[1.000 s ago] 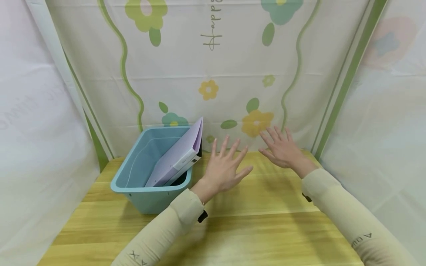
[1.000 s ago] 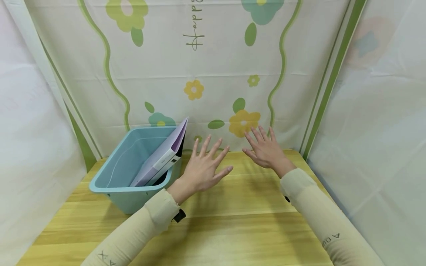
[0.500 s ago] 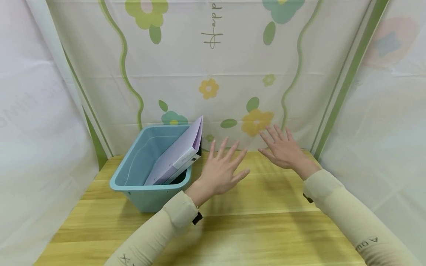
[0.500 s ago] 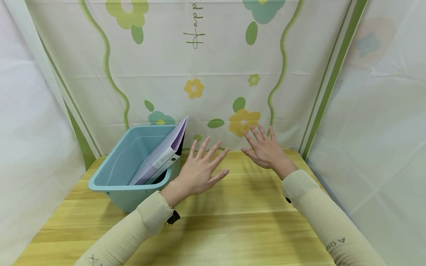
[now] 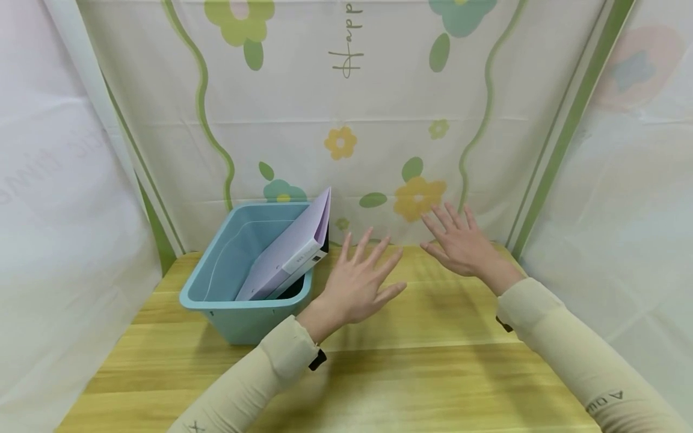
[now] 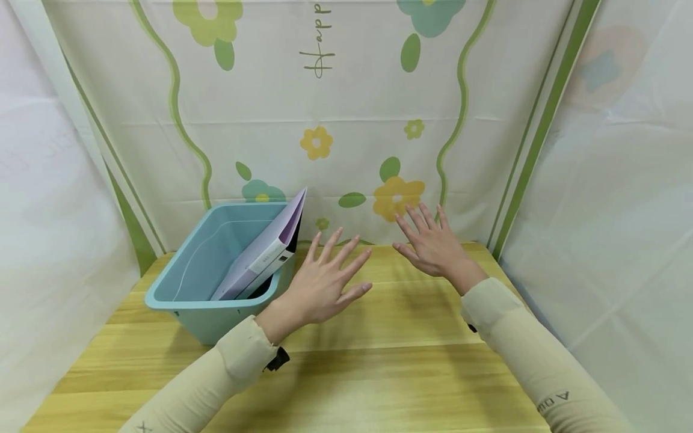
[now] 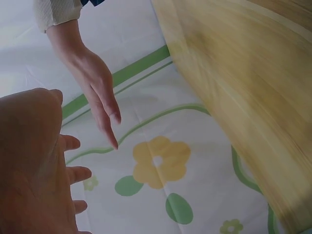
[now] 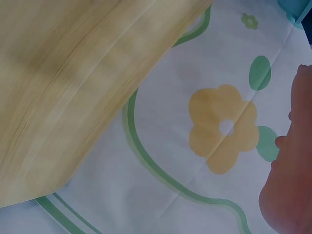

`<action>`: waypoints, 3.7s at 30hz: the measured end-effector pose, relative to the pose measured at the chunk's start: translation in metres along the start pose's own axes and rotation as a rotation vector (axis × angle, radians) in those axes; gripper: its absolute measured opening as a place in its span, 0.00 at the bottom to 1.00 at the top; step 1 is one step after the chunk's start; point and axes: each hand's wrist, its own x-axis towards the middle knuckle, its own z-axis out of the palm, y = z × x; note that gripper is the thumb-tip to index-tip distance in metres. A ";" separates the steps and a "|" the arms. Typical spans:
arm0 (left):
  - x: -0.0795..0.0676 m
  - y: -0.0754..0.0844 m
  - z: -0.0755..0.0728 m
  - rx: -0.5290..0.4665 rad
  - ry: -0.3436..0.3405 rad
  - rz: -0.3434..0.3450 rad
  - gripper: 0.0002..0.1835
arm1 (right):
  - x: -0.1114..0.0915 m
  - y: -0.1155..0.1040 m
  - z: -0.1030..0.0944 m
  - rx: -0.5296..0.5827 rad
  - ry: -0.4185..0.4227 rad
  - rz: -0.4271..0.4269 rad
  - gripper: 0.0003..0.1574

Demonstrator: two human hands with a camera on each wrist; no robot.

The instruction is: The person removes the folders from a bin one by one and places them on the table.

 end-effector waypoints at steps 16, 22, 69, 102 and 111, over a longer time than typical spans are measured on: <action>-0.015 -0.004 -0.004 -0.022 0.053 0.065 0.37 | -0.002 -0.018 -0.006 0.034 0.018 -0.033 0.46; -0.019 -0.004 -0.001 -0.024 0.064 0.089 0.37 | 0.001 -0.025 -0.007 0.032 0.011 -0.047 0.46; -0.064 -0.021 -0.006 -0.068 0.238 0.136 0.27 | -0.010 -0.068 -0.018 0.116 0.042 -0.146 0.42; -0.113 -0.045 0.006 -0.120 0.331 0.001 0.20 | -0.005 -0.108 -0.014 0.372 0.089 -0.115 0.40; -0.121 -0.054 0.005 -0.144 0.321 -0.054 0.21 | 0.000 -0.114 -0.016 0.399 0.093 -0.122 0.41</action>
